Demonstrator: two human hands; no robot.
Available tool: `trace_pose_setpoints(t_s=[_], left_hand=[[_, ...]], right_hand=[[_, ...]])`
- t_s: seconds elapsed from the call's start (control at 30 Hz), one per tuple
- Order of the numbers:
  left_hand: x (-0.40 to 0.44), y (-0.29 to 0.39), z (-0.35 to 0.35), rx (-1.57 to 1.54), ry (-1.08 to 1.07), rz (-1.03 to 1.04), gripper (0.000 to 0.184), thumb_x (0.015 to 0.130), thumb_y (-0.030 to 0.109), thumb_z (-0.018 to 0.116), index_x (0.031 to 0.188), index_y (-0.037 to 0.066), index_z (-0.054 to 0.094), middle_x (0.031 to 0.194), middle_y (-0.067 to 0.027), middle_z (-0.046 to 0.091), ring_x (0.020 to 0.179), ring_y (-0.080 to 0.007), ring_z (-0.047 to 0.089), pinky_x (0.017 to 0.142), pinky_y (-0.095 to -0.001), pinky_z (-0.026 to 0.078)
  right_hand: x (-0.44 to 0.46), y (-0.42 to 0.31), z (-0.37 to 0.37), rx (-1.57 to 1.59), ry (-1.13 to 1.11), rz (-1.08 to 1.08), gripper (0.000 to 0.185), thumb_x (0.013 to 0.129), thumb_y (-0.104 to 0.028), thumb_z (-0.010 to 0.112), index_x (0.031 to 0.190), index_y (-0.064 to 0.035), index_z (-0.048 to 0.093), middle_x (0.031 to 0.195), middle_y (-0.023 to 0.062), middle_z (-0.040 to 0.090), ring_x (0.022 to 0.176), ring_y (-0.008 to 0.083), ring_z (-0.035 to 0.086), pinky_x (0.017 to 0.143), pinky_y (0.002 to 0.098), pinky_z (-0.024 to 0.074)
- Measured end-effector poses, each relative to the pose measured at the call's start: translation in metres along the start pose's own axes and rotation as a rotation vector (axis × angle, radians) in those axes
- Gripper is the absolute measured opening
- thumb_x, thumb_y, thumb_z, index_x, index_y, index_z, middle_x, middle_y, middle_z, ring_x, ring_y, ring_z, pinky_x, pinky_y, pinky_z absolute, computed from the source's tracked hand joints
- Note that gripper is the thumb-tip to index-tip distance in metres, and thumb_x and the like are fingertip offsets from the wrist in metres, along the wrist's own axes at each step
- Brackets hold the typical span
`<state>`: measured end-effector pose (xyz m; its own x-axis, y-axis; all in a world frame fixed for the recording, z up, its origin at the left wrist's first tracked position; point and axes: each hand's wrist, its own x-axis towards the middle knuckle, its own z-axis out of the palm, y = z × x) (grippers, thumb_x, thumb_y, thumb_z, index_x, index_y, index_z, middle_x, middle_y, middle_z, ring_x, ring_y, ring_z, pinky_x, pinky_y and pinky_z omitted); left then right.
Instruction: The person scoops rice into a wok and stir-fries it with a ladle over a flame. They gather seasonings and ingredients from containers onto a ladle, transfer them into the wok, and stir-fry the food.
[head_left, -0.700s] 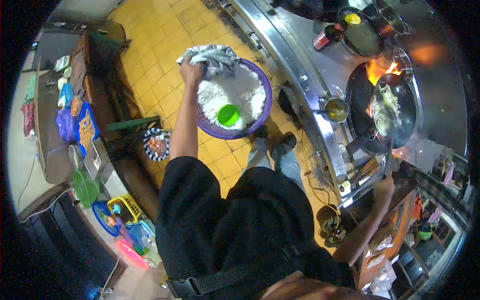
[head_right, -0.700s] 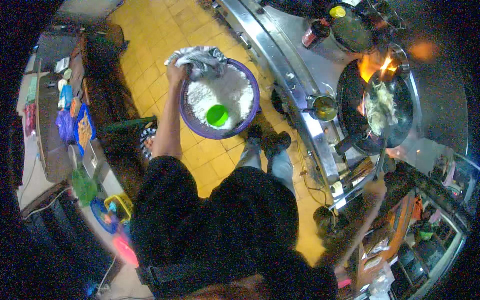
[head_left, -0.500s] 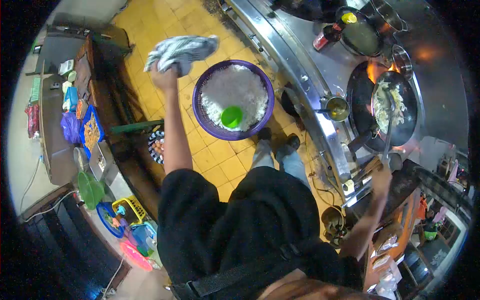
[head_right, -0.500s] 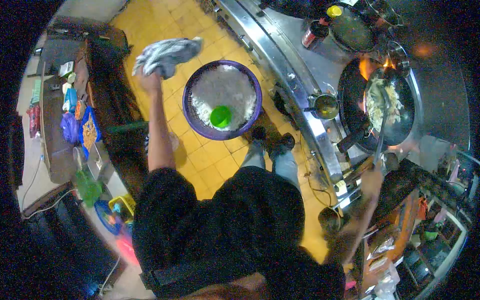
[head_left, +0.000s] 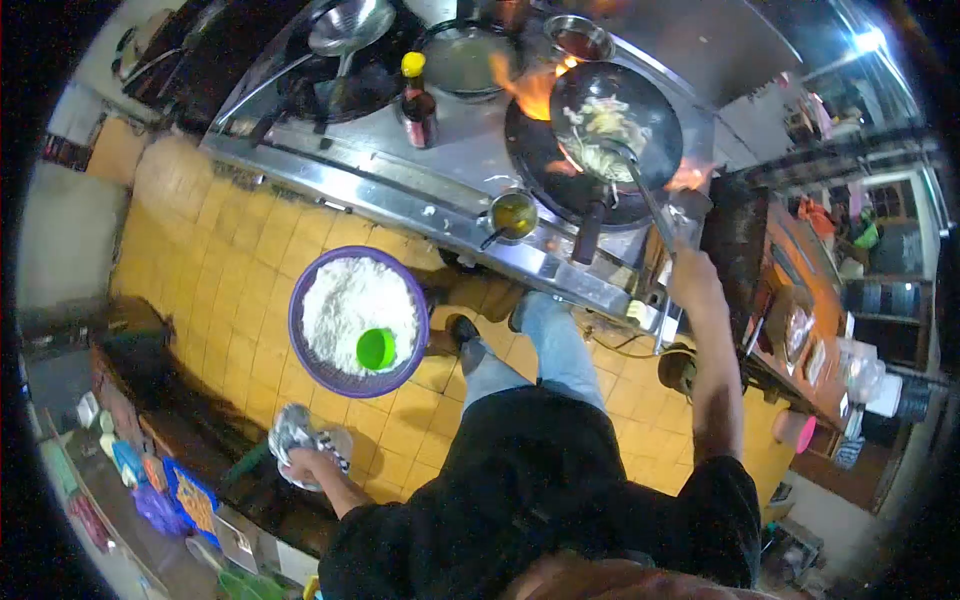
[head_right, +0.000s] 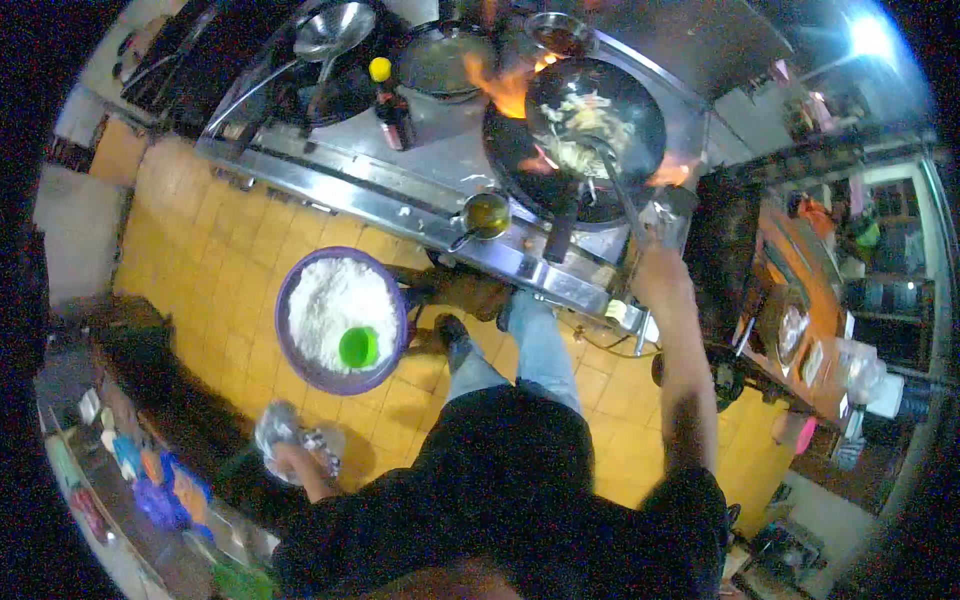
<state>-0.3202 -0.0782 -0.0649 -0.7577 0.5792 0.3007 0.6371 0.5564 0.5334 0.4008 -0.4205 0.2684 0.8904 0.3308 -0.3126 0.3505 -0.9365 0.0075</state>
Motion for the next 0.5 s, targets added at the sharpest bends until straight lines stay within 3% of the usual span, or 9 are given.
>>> trace_pose_setpoints(t_s=[0.17, 0.23, 0.27, 0.3, 0.33, 0.37, 0.47, 0.5], left_hand=[[-0.044, 0.003, 0.0, 0.008, -0.121, -0.039, 0.04, 0.076, 0.016, 0.062, 0.112, -0.002, 0.056, 0.109, -0.0172, 0.055, 0.095, -0.0299, 0.052, 0.082, -0.0431, 0.043], [-0.041, 0.011, 0.005, -0.03, -0.145, -0.035, 0.041, 0.076, 0.016, 0.062, 0.114, 0.0, 0.056, 0.114, -0.017, 0.054, 0.1, -0.0297, 0.051, 0.086, -0.0438, 0.042], [-0.036, 0.015, 0.004, -0.048, -0.145, -0.035, 0.042, 0.077, 0.016, 0.061, 0.115, 0.0, 0.055, 0.116, -0.0169, 0.053, 0.102, -0.0296, 0.05, 0.087, -0.0442, 0.041], [-0.035, 0.019, -0.002, -0.07, -0.141, -0.046, 0.043, 0.077, 0.016, 0.061, 0.117, 0.001, 0.055, 0.118, -0.0168, 0.052, 0.105, -0.0295, 0.05, 0.089, -0.0446, 0.041], [-0.035, 0.025, -0.012, -0.096, -0.129, -0.068, 0.044, 0.077, 0.016, 0.061, 0.118, 0.002, 0.055, 0.121, -0.0167, 0.052, 0.107, -0.0294, 0.049, 0.09, -0.0449, 0.04], [-0.033, 0.037, -0.029, -0.126, -0.109, -0.087, 0.045, 0.077, 0.016, 0.061, 0.119, 0.002, 0.054, 0.123, -0.0166, 0.051, 0.11, -0.0293, 0.049, 0.092, -0.0453, 0.04], [-0.047, 0.088, -0.107, -0.251, -0.005, -0.101, 0.048, 0.077, 0.017, 0.06, 0.123, 0.004, 0.054, 0.13, -0.0163, 0.049, 0.117, -0.029, 0.047, 0.097, -0.0464, 0.038], [-0.041, 0.059, -0.108, -0.413, -0.017, 0.162, 0.063, 0.073, 0.018, 0.064, 0.131, 0.001, 0.043, 0.138, -0.0173, 0.035, 0.128, -0.0281, 0.03, 0.108, -0.0414, 0.022]], right_hand=[[0.051, -0.003, 0.099, 0.079, 0.219, -0.014, 0.045, 0.08, -0.007, 0.052, 0.124, -0.0016, 0.047, 0.091, 0.0259, 0.061, 0.092, 0.0394, 0.06, 0.078, 0.0473, 0.0482], [0.06, 0.052, 0.138, 0.191, 0.341, -0.245, 0.044, 0.081, -0.013, 0.053, 0.123, 0.0, 0.047, 0.097, 0.0264, 0.06, 0.093, 0.037, 0.059, 0.079, 0.0457, 0.0471], [0.049, 0.057, 0.11, 0.148, 0.235, -0.288, 0.045, 0.081, -0.015, 0.055, 0.123, 0.0015, 0.047, 0.1, 0.0254, 0.06, 0.089, 0.0347, 0.06, 0.078, 0.0432, 0.0469], [0.033, 0.06, 0.083, 0.364, 0.109, -0.242, 0.044, 0.081, -0.017, 0.057, 0.12, 0.0025, 0.049, 0.105, 0.0242, 0.06, 0.088, 0.0345, 0.059, 0.077, 0.0411, 0.0467], [-0.002, 0.036, 0.028, 0.349, 0.062, -0.409, 0.042, 0.084, -0.019, 0.057, 0.119, 0.0023, 0.051, 0.105, 0.0227, 0.061, 0.09, 0.0312, 0.059, 0.079, 0.0384, 0.0464], [0.015, 0.068, 0.042, 0.26, -0.072, -0.254, 0.047, 0.086, -0.024, 0.057, 0.125, 0.0004, 0.049, 0.112, 0.0228, 0.058, 0.096, 0.0297, 0.058, 0.083, 0.0363, 0.0463], [0.029, 0.088, 0.062, 0.198, 0.063, -0.33, 0.048, 0.085, -0.021, 0.06, 0.128, -0.0009, 0.048, 0.116, 0.0226, 0.055, 0.101, 0.0298, 0.056, 0.084, 0.0365, 0.0464], [0.026, 0.081, 0.064, 0.227, 0.141, -0.347, 0.049, 0.085, -0.02, 0.06, 0.128, -0.0014, 0.047, 0.117, 0.0225, 0.054, 0.103, 0.0299, 0.055, 0.084, 0.0365, 0.0465]])
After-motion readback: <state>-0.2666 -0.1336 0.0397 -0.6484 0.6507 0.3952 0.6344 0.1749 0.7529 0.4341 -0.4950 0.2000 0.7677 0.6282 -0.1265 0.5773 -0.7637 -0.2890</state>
